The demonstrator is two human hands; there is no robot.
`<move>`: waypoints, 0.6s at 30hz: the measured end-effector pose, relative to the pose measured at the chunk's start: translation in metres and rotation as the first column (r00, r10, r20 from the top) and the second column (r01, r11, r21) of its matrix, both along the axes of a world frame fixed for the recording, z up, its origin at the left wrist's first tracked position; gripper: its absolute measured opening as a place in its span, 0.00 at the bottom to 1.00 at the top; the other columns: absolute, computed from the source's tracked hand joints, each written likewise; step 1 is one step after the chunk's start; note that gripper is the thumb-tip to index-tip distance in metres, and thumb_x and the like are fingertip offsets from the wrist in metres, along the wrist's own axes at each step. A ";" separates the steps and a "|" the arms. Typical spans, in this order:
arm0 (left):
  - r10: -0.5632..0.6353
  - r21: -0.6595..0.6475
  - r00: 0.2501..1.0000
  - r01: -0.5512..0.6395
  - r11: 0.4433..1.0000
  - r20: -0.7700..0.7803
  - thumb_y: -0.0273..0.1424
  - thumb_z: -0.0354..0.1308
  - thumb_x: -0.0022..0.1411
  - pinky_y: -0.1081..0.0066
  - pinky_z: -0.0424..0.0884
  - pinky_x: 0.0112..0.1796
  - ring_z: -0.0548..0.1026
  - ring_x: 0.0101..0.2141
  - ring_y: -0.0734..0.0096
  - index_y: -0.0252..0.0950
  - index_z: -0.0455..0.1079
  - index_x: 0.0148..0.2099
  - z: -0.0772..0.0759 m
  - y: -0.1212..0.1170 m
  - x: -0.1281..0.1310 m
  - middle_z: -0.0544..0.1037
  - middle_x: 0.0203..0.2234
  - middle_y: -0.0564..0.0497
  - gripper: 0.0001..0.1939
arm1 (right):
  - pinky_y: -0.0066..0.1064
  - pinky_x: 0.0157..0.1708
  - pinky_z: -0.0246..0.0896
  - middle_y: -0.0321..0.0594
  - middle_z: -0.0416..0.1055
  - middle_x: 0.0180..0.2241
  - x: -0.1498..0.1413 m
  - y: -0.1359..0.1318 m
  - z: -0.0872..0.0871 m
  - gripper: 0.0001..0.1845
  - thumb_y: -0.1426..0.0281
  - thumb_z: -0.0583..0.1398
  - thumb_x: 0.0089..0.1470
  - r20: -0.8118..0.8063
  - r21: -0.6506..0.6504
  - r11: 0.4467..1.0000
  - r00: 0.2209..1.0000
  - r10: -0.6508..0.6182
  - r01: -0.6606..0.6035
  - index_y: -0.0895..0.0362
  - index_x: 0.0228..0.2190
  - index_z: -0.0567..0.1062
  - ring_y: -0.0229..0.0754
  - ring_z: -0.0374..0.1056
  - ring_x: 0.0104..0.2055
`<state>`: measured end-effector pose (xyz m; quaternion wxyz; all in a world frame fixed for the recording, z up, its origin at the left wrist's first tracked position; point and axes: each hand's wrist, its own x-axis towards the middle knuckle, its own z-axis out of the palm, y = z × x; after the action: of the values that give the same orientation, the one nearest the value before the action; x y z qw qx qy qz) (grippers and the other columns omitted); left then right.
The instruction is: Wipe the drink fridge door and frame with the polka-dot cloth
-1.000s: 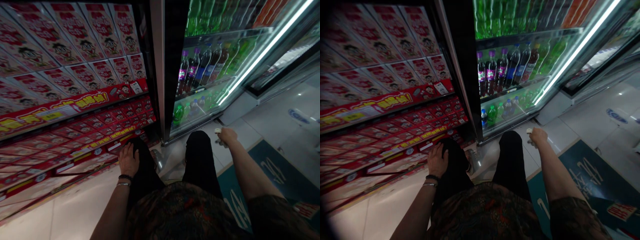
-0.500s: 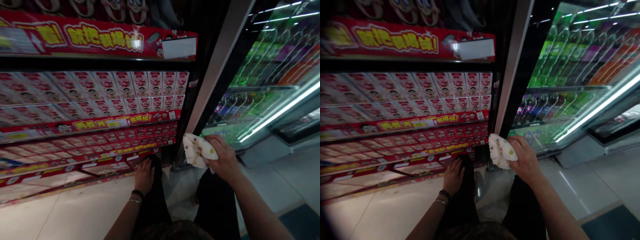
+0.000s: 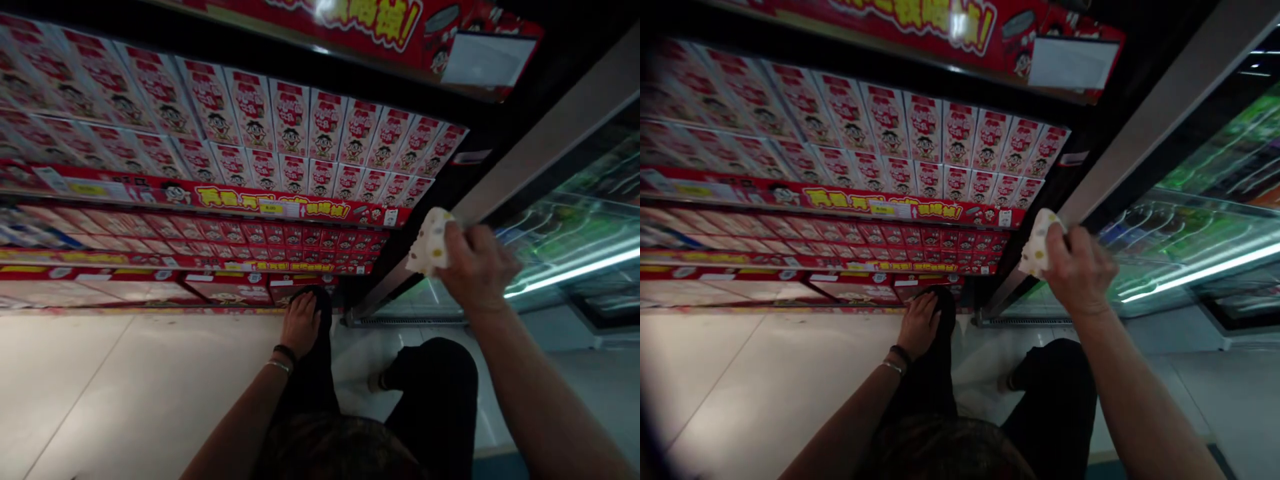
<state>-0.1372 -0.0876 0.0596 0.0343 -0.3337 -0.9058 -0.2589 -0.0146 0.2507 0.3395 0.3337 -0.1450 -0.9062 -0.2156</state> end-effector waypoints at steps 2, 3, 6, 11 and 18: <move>-0.010 -0.017 1.000 0.010 1.000 0.000 0.36 0.52 0.79 0.42 0.69 0.67 0.68 0.70 0.45 0.34 0.72 0.70 0.001 0.000 0.001 0.71 0.71 0.41 0.24 | 0.38 0.34 0.52 0.52 0.73 0.42 0.000 -0.012 -0.059 0.22 0.65 0.57 0.72 0.201 -0.110 0.994 0.979 0.024 -0.002 0.57 0.62 0.76 0.47 0.65 0.38; -0.015 -0.028 1.000 0.015 0.999 0.000 0.36 0.52 0.79 0.42 0.69 0.67 0.68 0.70 0.45 0.33 0.72 0.70 0.001 0.001 0.002 0.71 0.71 0.41 0.24 | 0.39 0.37 0.56 0.55 0.74 0.45 0.001 -0.019 -0.089 0.24 0.67 0.55 0.73 0.305 -0.228 0.973 0.951 0.049 0.024 0.59 0.64 0.75 0.49 0.67 0.40; -0.029 -0.059 1.000 0.028 0.998 -0.010 0.34 0.51 0.79 0.41 0.69 0.67 0.67 0.70 0.44 0.32 0.71 0.70 0.005 0.005 0.003 0.71 0.71 0.39 0.24 | 0.43 0.47 0.64 0.60 0.74 0.52 0.002 -0.046 -0.173 0.25 0.71 0.51 0.72 0.487 -0.562 0.807 0.861 0.146 0.181 0.62 0.62 0.76 0.54 0.72 0.48; -0.090 -0.084 0.995 0.087 0.993 -0.042 0.30 0.51 0.78 0.33 0.66 0.68 0.69 0.68 0.39 0.27 0.72 0.67 0.020 0.027 0.022 0.73 0.68 0.33 0.22 | 0.40 0.45 0.69 0.55 0.80 0.49 0.010 -0.076 -0.249 0.17 0.72 0.59 0.65 0.475 -0.764 0.552 0.871 0.127 0.336 0.60 0.52 0.81 0.50 0.76 0.42; -0.311 0.303 0.949 0.284 0.910 0.044 0.30 0.51 0.79 0.54 0.71 0.71 0.66 0.72 0.60 0.35 0.53 0.79 0.037 0.082 0.099 0.69 0.72 0.39 0.31 | 0.39 0.53 0.75 0.50 0.83 0.51 0.040 -0.075 -0.228 0.35 0.43 0.55 0.71 0.118 -0.989 0.096 0.988 0.103 0.108 0.58 0.58 0.78 0.52 0.79 0.50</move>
<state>-0.0378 -0.0053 0.0969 0.0021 -0.4471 -0.7964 -0.4073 0.0250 0.1755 0.1112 0.0765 -0.3155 -0.8381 0.4384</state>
